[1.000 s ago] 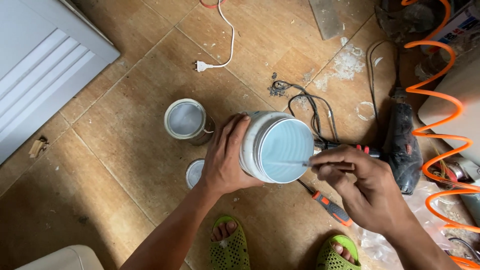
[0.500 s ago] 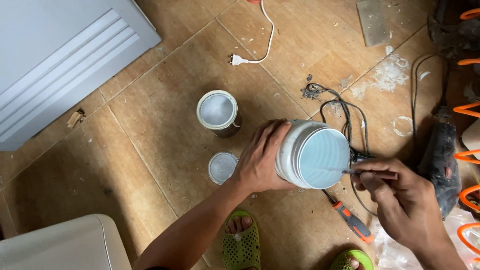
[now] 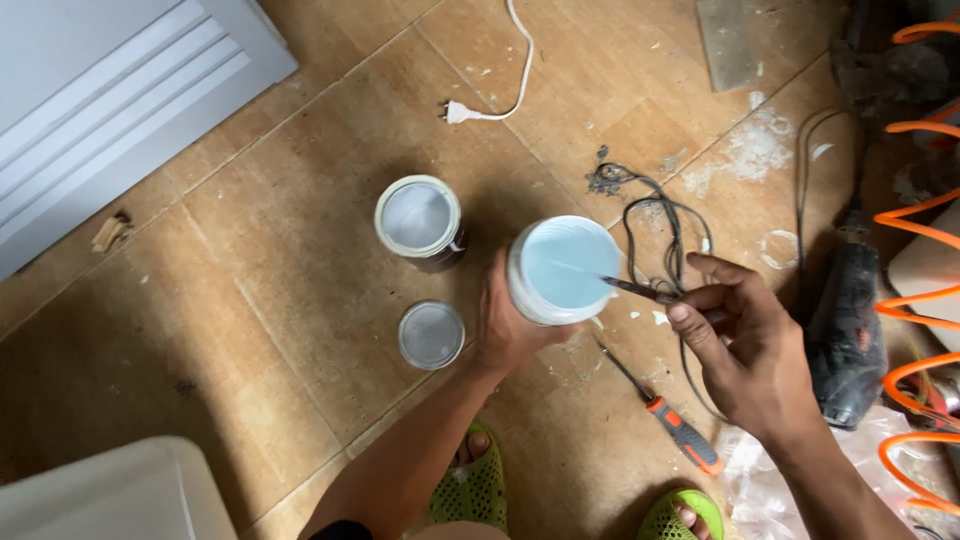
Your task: Mixing paint by prying open cans, pouring components into a container, and stirring the mixture with a stick.
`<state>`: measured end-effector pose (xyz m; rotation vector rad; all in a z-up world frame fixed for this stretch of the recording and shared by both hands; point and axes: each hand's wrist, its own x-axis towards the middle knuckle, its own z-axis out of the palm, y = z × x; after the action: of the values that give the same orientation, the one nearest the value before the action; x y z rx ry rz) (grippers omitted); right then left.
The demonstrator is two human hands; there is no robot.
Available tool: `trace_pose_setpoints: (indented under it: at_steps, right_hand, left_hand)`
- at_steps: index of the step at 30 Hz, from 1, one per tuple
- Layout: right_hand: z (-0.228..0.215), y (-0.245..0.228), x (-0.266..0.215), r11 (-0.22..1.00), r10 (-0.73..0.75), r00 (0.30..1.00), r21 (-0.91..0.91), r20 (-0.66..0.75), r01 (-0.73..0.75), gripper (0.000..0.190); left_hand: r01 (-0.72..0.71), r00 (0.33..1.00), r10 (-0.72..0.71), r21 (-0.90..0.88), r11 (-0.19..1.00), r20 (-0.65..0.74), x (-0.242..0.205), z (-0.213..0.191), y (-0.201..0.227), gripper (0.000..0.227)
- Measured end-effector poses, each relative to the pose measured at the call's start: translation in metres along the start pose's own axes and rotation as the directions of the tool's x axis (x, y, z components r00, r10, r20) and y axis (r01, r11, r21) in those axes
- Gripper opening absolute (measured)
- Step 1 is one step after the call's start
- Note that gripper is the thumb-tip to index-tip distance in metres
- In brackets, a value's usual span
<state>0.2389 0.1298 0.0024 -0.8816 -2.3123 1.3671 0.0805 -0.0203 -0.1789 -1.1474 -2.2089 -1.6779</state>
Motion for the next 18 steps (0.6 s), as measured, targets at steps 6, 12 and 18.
trace_pose_setpoints:
  at_steps: [6,12,18]
  right_hand:
    - [-0.066,0.038,0.037,0.98,-0.025,0.939,-0.192,-0.342,-0.044,0.031]
    - [-0.159,0.122,0.121,0.83,-0.15,0.835,-0.526,-0.529,-0.185,0.055]
    - [-0.23,0.183,0.196,0.762,-0.07,0.744,-0.517,-0.664,-0.39,0.068]
  left_hand:
    - [0.126,0.988,-0.12,0.049,0.991,-0.101,0.003,0.019,-0.005,0.119]
    - [0.368,0.926,-0.326,-0.264,0.892,0.189,0.025,0.0,0.011,0.117]
    - [0.361,0.917,-0.338,-0.079,0.929,0.213,-0.038,-0.031,-0.004,0.108]
